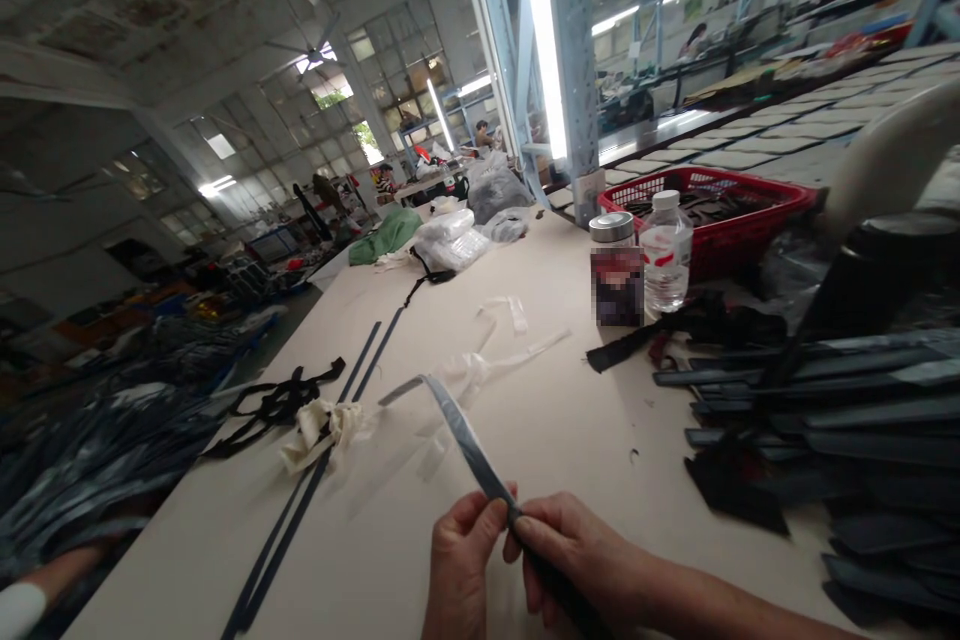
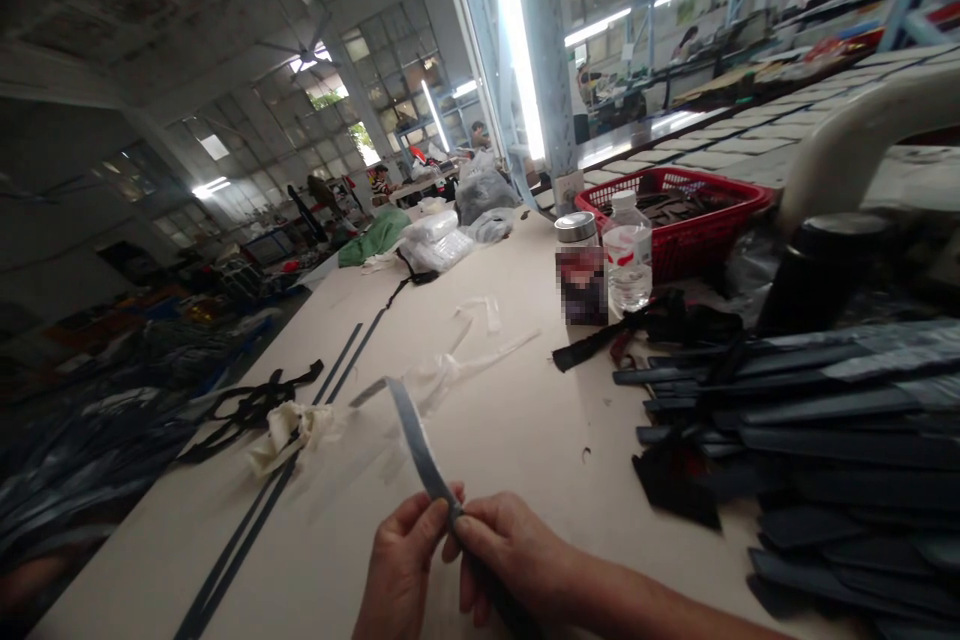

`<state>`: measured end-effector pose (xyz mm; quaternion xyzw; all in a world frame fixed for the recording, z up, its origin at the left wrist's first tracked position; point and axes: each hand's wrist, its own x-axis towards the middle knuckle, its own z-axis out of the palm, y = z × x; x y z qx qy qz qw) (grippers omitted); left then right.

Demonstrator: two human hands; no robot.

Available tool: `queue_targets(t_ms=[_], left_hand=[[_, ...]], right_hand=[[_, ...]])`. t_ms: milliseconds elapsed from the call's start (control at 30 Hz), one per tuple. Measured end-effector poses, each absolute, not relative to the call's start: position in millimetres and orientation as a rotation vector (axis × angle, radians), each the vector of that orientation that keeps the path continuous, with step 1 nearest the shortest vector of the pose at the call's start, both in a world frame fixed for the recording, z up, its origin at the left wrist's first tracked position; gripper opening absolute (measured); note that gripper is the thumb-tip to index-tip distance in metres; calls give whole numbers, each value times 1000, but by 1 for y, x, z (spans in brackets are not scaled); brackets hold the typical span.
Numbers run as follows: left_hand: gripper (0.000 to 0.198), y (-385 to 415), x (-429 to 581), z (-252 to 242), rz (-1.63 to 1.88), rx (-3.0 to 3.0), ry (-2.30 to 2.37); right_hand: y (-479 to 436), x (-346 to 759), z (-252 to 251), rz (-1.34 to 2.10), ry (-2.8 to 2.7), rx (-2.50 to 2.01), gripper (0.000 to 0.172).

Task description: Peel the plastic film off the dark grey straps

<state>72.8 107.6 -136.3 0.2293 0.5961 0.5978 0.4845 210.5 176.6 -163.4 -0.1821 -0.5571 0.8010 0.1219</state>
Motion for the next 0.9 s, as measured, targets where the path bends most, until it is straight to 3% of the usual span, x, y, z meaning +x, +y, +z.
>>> queue_targets(t_ms=[133, 267, 367, 567, 767, 900], left_hand=[[34, 112, 65, -127, 1688, 365, 1428], [36, 108, 73, -137, 1493, 526, 1429], [36, 105, 77, -145, 1375, 621, 1401], [34, 108, 65, -126, 1606, 465, 1445], [37, 102, 81, -123, 1361, 652, 1426], [36, 106, 70, -115, 1523, 645, 1526]], right_hand=[[172, 212, -158, 2396, -1706, -628, 49], [173, 213, -155, 2213, -1779, -686, 47], [175, 212, -157, 2260, -1692, -663, 53], [166, 213, -156, 2434, -1710, -597, 39], [171, 212, -160, 2366, -1637, -561, 60], [167, 212, -163, 2478, -1593, -482, 65]])
